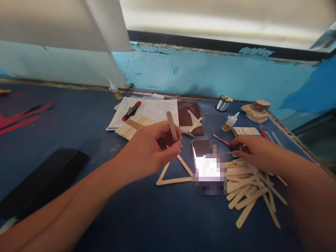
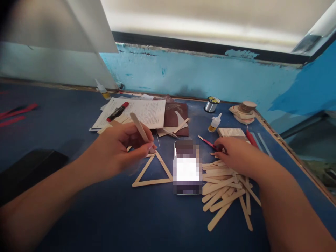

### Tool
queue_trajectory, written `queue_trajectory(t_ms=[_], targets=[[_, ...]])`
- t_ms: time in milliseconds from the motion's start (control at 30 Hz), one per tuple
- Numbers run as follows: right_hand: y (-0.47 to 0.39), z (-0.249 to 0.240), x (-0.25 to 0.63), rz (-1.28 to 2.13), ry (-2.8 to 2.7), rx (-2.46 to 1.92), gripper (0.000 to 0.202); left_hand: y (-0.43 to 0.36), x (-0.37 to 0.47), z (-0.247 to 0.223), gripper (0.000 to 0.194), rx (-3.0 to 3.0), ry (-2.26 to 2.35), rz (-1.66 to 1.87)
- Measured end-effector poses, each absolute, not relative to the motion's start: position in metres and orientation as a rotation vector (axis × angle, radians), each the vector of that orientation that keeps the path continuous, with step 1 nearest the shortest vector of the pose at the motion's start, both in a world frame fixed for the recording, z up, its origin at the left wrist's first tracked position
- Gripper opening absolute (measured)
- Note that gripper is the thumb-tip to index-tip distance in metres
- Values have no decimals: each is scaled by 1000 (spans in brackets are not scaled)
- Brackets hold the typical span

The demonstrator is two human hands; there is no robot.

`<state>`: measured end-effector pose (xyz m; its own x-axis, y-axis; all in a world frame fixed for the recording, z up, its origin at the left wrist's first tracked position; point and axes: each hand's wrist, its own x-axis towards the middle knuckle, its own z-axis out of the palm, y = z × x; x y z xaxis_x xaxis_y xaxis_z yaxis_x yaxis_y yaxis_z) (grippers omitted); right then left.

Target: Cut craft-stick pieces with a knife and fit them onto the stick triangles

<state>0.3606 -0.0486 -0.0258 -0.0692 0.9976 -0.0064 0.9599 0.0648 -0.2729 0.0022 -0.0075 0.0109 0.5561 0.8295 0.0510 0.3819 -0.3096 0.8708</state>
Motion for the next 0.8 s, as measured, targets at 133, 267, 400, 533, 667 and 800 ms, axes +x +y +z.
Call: queue_trajectory(t_ms=[133, 267, 400, 533, 667, 800], targets=[[-43, -38, 351, 262, -2206, -2126, 15, -7, 6, 12, 15, 1787, 962, 684], [-44, -36, 349, 240, -2177, -2080, 13, -7, 10, 14, 17, 1680, 1045, 694], [-48, -24, 336, 332, -2089, -2018, 20, -7, 14, 9, 14, 1513, 1022, 768], [-56, -11, 291, 1063, -1645, -1601, 24, -11, 18, 0, 17, 1510, 973, 841], [-69, -9, 246, 1451, -1249, -1254, 22, -18, 18, -3, 17, 1624, 910, 811], [-75, -12, 234, 1445, -1120, -1221, 25, -22, 16, -1, 25, 1684, 793, 663]])
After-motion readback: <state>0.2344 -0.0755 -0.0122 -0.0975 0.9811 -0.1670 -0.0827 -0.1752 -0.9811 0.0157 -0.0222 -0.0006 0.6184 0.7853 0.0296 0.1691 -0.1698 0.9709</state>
